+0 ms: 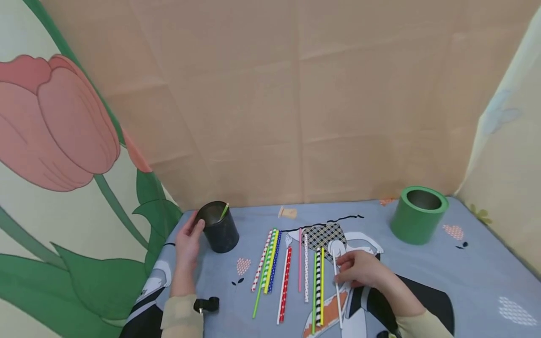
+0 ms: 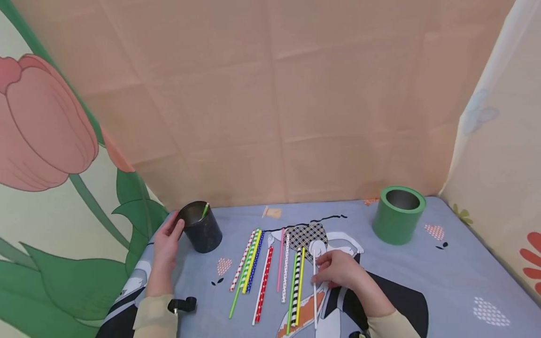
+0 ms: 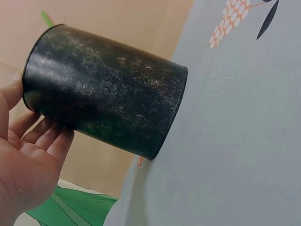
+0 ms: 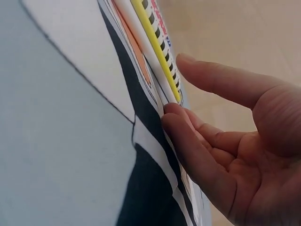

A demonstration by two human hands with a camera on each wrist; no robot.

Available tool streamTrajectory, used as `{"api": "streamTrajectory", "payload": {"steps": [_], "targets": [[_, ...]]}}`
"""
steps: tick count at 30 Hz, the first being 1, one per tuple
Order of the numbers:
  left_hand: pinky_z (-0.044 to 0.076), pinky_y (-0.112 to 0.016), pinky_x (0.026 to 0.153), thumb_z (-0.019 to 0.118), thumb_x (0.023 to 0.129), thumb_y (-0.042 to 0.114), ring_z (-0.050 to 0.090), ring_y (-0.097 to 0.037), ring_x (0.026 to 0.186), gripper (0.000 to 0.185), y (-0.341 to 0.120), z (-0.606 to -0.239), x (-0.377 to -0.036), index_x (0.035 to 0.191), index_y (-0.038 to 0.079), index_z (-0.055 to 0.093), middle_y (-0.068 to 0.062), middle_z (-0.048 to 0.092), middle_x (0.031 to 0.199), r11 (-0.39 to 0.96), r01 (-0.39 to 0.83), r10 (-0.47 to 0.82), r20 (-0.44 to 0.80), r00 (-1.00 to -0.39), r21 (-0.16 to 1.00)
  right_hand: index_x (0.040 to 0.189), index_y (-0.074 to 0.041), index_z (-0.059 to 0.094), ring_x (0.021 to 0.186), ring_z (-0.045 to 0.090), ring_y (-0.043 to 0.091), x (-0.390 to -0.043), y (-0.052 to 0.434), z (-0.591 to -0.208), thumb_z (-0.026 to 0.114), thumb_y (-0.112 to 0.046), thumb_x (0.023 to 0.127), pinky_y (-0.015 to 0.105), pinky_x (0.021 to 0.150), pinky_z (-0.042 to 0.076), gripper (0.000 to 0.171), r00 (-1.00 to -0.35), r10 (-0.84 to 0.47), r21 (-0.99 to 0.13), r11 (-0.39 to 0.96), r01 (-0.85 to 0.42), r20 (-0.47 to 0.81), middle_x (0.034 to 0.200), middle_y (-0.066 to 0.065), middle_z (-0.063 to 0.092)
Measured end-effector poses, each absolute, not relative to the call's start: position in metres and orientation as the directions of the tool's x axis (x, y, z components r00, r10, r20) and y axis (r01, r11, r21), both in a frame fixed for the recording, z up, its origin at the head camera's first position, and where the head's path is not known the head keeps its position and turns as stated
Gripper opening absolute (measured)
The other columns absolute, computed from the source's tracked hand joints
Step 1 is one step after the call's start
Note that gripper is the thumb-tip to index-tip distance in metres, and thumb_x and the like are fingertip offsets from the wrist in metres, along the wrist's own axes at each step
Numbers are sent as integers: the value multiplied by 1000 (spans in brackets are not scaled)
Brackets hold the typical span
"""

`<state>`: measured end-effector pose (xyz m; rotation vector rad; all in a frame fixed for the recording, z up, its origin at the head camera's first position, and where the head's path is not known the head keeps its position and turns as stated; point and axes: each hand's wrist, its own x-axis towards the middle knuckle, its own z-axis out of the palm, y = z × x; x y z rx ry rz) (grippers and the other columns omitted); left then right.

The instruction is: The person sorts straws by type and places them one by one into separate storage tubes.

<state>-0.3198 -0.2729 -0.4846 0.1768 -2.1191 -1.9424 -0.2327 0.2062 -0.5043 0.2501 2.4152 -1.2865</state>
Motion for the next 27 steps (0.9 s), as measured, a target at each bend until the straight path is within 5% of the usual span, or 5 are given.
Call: {"api": "streamTrajectory", "payload": {"steps": [27], "targets": [[31, -52, 126, 66, 109, 35, 42, -31, 152, 62, -274, -488, -318, 164, 14, 46, -12, 43, 168, 136, 78, -253, 111, -961, 988, 106, -5, 72, 80, 65, 21, -233, 206, -510, 97, -16, 77, 33, 69, 60, 39, -910, -33, -766, 553, 328, -413, 94, 8, 68]]}}
